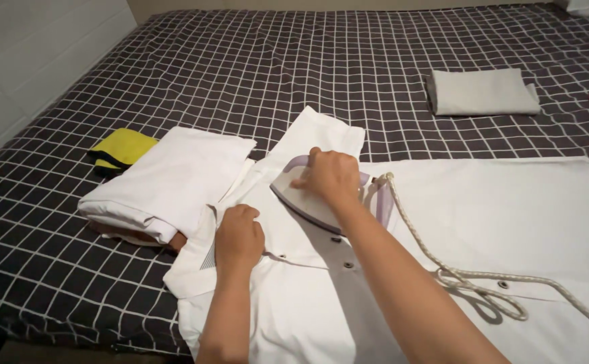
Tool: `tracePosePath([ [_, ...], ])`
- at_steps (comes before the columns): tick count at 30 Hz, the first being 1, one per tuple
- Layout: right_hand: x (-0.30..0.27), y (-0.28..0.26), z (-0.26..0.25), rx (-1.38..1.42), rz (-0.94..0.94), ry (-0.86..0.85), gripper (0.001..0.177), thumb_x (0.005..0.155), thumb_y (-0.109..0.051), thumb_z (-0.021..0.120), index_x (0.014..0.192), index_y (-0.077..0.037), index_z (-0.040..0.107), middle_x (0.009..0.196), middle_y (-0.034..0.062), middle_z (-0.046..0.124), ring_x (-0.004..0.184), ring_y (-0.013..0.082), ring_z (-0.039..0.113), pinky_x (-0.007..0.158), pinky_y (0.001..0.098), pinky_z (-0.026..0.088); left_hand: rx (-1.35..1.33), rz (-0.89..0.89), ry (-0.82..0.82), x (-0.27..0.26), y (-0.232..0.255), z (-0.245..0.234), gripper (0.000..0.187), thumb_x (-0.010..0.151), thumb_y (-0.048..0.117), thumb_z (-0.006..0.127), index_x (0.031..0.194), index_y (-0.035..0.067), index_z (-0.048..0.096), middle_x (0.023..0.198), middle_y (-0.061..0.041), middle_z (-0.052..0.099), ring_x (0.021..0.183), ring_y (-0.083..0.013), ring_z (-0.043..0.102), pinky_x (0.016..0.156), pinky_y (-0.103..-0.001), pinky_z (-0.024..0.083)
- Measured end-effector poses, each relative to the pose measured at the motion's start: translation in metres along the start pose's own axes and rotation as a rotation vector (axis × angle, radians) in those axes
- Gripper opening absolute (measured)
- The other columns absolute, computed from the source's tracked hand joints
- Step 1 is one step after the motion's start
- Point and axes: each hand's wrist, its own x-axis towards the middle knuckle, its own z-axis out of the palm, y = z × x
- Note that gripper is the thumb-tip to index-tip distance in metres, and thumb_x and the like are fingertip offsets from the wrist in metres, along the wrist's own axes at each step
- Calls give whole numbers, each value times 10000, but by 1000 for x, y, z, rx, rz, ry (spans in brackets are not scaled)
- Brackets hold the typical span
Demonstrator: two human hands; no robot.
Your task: Ironing and folding a white button-down shirt on a bed.
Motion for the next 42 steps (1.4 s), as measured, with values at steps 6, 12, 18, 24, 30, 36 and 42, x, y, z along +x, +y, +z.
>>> tracePosePath([
  [6, 5, -6, -17, -53, 21, -110, 657, 627, -656, 852, 1033, -150, 748, 883, 50, 769, 840, 232, 748, 713, 372, 562, 12, -2, -14, 2, 3, -4, 193, 820, 33, 585, 965, 49, 709, 1042, -102, 689, 1045, -317, 627, 884, -450, 527],
  [12, -12, -4, -51, -97, -74, -307, 628, 632, -655, 843, 957, -120, 793, 895, 73, 784, 855, 247, 754, 765, 370, 571, 7, -4, -1, 0, 8, -6, 196, 817, 14, 571, 948, 55, 710, 1052, -100, 694, 1043, -318, 622, 857, -454, 523],
  [18, -54, 10, -75, -106, -181, -332, 707, 552, -659, 866, 1052, -169, 764, 942, 74, 772, 922, 275, 734, 810, 399, 560, 48, 38, 22, -3, -2, 1, 200, 800, 15, 578, 938, 62, 715, 1029, -110, 695, 1033, -325, 619, 880, -457, 519],
  [24, -78, 41, -97, -148, -165, -315, 632, 612, -646, 833, 1073, -220, 755, 940, 29, 766, 964, 265, 721, 812, 419, 546, 4, 56, 43, -6, 0, -1, 197, 834, 1, 563, 955, 46, 711, 1057, -114, 704, 1057, -332, 623, 898, -444, 520],
  [30, -80, 133, -104, -258, -35, -264, 652, 609, -651, 856, 1098, -239, 728, 990, 37, 763, 994, 256, 718, 809, 410, 549, 14, -1, 6, -7, -1, -1, 203, 824, 27, 564, 948, 68, 720, 1055, -97, 708, 1060, -311, 628, 911, -434, 523],
  [36, -102, 257, -136, -362, 301, -310, 665, 652, -661, 846, 1163, -252, 728, 1098, 0, 782, 1068, 239, 740, 820, 407, 588, 44, 2, 6, -6, 3, -2, 206, 811, 32, 573, 946, 80, 720, 1063, -85, 710, 1081, -304, 625, 909, -449, 515],
  [42, -139, 353, -174, -367, 560, -292, 789, 693, -705, 815, 1333, -254, 712, 1243, 45, 775, 1181, 285, 715, 933, 462, 564, 32, -11, -5, -6, -5, 6, 206, 821, 42, 570, 952, 85, 723, 1062, -81, 710, 1092, -307, 621, 927, -440, 520],
])
